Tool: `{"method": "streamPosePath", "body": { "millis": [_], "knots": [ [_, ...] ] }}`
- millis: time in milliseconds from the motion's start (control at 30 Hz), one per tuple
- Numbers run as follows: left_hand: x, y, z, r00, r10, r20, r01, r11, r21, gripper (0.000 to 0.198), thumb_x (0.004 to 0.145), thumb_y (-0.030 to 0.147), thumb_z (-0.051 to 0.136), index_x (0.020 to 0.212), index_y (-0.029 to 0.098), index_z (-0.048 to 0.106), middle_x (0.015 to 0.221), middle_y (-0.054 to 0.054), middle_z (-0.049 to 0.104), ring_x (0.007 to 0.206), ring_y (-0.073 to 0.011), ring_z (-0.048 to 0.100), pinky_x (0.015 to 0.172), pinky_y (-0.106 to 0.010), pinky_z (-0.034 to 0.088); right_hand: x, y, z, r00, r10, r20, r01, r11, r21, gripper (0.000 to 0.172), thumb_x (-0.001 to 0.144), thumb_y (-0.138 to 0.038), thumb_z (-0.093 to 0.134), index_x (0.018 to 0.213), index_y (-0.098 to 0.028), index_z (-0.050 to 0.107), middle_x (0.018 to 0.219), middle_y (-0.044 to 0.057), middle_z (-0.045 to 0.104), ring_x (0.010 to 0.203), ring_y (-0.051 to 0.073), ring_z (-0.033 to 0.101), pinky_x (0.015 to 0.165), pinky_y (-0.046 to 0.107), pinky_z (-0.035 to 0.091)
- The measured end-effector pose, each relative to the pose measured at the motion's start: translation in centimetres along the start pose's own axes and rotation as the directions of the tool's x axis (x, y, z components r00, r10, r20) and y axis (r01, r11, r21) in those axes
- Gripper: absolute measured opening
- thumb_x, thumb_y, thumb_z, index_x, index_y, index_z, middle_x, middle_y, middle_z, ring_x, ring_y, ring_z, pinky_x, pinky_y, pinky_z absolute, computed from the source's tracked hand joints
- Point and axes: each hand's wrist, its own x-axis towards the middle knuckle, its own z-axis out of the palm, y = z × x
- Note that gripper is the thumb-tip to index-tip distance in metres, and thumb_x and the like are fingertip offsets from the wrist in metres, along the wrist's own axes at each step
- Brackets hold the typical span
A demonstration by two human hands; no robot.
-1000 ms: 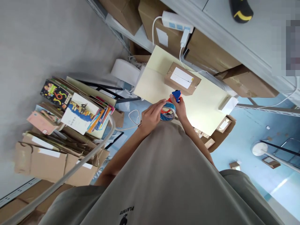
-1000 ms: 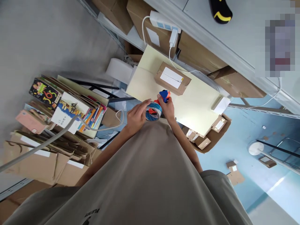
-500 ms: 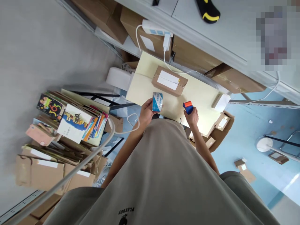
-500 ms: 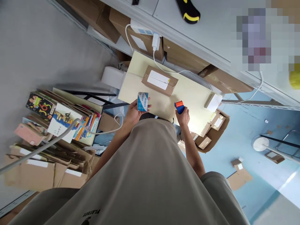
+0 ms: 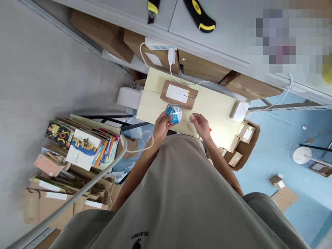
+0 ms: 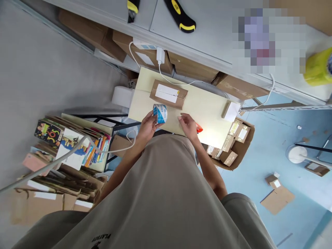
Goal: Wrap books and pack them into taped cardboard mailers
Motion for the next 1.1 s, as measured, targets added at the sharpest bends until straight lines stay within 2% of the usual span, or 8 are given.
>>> {"method": "streamPosePath", "body": {
  "millis": [100, 267, 567, 633, 800, 933, 1000, 1100],
  "knots": [
    [0.2, 0.5, 0.0, 0.996, 0.085, 0.011, -0.086, 0.993, 0.087, 0.074, 0.090, 0.068, 0.087, 0.150, 0.028, 0.071, 0.137, -0.010, 0.081, 0.117, -0.0237, 0.083, 0.102, -0.043, 0.073, 0.2, -4.8, 2.3, 0.995, -0.091, 0.043, 0.084, 0.984, 0.155, 0.086, 0.094, -0.080, 0.081, 0.161, -0.030, 0.062, 0.143, 0.014, 0.078, 0.101, 0.026, 0.079, 0.094, 0.044, 0.071],
    [2.5, 3.6, -1.4, 0.919, 0.391, 0.048, -0.392, 0.901, 0.184, 0.090, 0.091, 0.075, 0.088, 0.162, 0.030, 0.056, 0.160, -0.017, 0.070, 0.144, -0.0300, 0.075, 0.117, -0.047, 0.066, 3.3, -10.8, 5.3, 0.984, -0.180, 0.020, 0.176, 0.976, 0.131, 0.092, 0.094, -0.083, 0.080, 0.165, -0.029, 0.064, 0.165, 0.019, 0.066, 0.101, 0.026, 0.081, 0.101, 0.049, 0.073],
    [14.1, 18.9, -6.1, 0.610, 0.790, -0.064, -0.699, 0.574, 0.427, 0.081, 0.098, 0.080, 0.080, 0.150, 0.019, 0.069, 0.153, -0.019, 0.067, 0.132, -0.0323, 0.073, 0.110, -0.050, 0.066, 17.8, -25.6, 11.3, 0.816, -0.574, -0.066, 0.564, 0.817, -0.121, 0.080, 0.100, -0.082, 0.078, 0.155, -0.024, 0.067, 0.163, 0.018, 0.062, 0.157, 0.036, 0.058, 0.137, 0.057, 0.050],
    [18.5, 23.0, -6.4, 0.608, 0.791, -0.072, -0.699, 0.576, 0.424, 0.084, 0.096, 0.078, 0.082, 0.153, 0.018, 0.068, 0.153, -0.020, 0.070, 0.124, -0.0325, 0.075, 0.109, -0.052, 0.065, 22.0, -29.5, 13.4, 0.806, -0.587, -0.078, 0.563, 0.800, -0.206, 0.074, 0.104, -0.076, 0.078, 0.148, -0.018, 0.066, 0.160, 0.019, 0.063, 0.154, 0.032, 0.059, 0.138, 0.053, 0.047],
    [26.7, 30.3, -6.1, 0.706, 0.705, -0.067, -0.639, 0.674, 0.371, 0.106, 0.084, 0.095, 0.075, 0.150, 0.012, 0.067, 0.150, -0.020, 0.078, 0.145, -0.0411, 0.072, 0.119, -0.056, 0.055, 28.7, -36.5, 16.9, 0.916, -0.392, -0.085, 0.357, 0.894, -0.272, 0.039, 0.115, -0.045, 0.075, 0.132, -0.013, 0.062, 0.146, 0.017, 0.070, 0.143, 0.029, 0.068, 0.134, 0.055, 0.050],
    [24.9, 28.5, -7.1, 0.670, 0.741, 0.055, -0.705, 0.611, 0.359, 0.089, 0.088, 0.103, 0.060, 0.123, 0.024, 0.081, 0.126, -0.017, 0.087, 0.166, -0.0439, 0.054, 0.126, -0.066, 0.046, 26.1, -34.8, 16.0, 0.887, -0.457, -0.060, 0.434, 0.872, -0.224, 0.047, 0.112, -0.051, 0.080, 0.134, -0.011, 0.066, 0.153, 0.018, 0.072, 0.149, 0.027, 0.063, 0.139, 0.052, 0.042],
    [21.3, 24.9, -7.6, 0.653, 0.755, 0.051, -0.724, 0.603, 0.335, 0.083, 0.102, 0.093, 0.052, 0.125, 0.017, 0.078, 0.131, -0.015, 0.085, 0.165, -0.0366, 0.055, 0.123, -0.059, 0.046, 22.1, -31.3, 14.2, 0.817, -0.565, -0.111, 0.545, 0.821, -0.169, 0.056, 0.110, -0.066, 0.076, 0.139, -0.019, 0.069, 0.161, 0.015, 0.070, 0.156, 0.027, 0.059, 0.141, 0.049, 0.039],
    [14.6, 18.0, -7.3, 0.716, 0.698, -0.015, -0.660, 0.684, 0.309, 0.064, 0.108, 0.075, 0.061, 0.130, 0.017, 0.076, 0.142, -0.014, 0.083, 0.143, -0.0285, 0.074, 0.118, -0.048, 0.057, 14.8, -24.5, 10.0, 0.757, -0.617, -0.215, 0.578, 0.786, -0.220, 0.053, 0.115, -0.067, 0.061, 0.144, -0.025, 0.072, 0.159, 0.015, 0.073, 0.154, 0.032, 0.065, 0.136, 0.055, 0.050]
  ]
}}
